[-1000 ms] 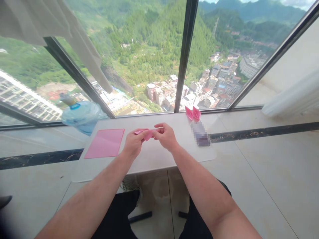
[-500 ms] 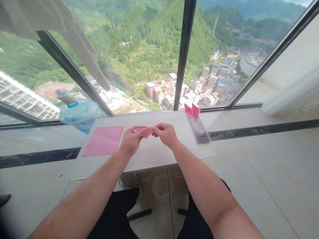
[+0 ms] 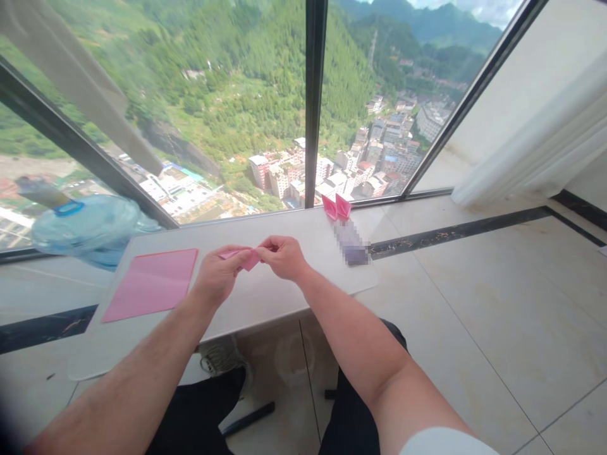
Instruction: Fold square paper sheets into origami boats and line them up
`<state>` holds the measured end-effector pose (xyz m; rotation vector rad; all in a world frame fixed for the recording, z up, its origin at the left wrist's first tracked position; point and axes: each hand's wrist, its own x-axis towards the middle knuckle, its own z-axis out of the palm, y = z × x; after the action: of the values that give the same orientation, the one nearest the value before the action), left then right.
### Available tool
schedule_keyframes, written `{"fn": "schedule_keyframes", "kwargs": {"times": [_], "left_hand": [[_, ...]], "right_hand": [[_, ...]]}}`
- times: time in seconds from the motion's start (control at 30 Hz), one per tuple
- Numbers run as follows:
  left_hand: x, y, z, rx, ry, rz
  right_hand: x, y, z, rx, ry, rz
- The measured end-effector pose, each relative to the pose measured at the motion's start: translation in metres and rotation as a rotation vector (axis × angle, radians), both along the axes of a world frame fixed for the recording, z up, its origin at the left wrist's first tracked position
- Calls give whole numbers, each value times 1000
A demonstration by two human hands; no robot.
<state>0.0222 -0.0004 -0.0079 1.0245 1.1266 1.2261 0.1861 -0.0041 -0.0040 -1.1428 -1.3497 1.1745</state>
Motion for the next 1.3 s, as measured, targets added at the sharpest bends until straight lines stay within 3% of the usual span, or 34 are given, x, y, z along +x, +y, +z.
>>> {"fn": "schedule_keyframes", "kwargs": {"times": [0.33,0.47,0.8,1.03,1.3], "left_hand": [[2,1,-2,36,50,11],[6,-1,-1,26,51,19],[4,-4,14,25,-181,75],[1,-4,12,148,72,143],[-1,-2,10,14,-77,124]], "right_hand": [[1,3,-5,12,-60,19],[-2,2,-5,48,-121,-44],[3,6,-4,23,-41,-170],[4,4,-2,-20,16,-106],[2,-1,3,18,-32,-90]]}}
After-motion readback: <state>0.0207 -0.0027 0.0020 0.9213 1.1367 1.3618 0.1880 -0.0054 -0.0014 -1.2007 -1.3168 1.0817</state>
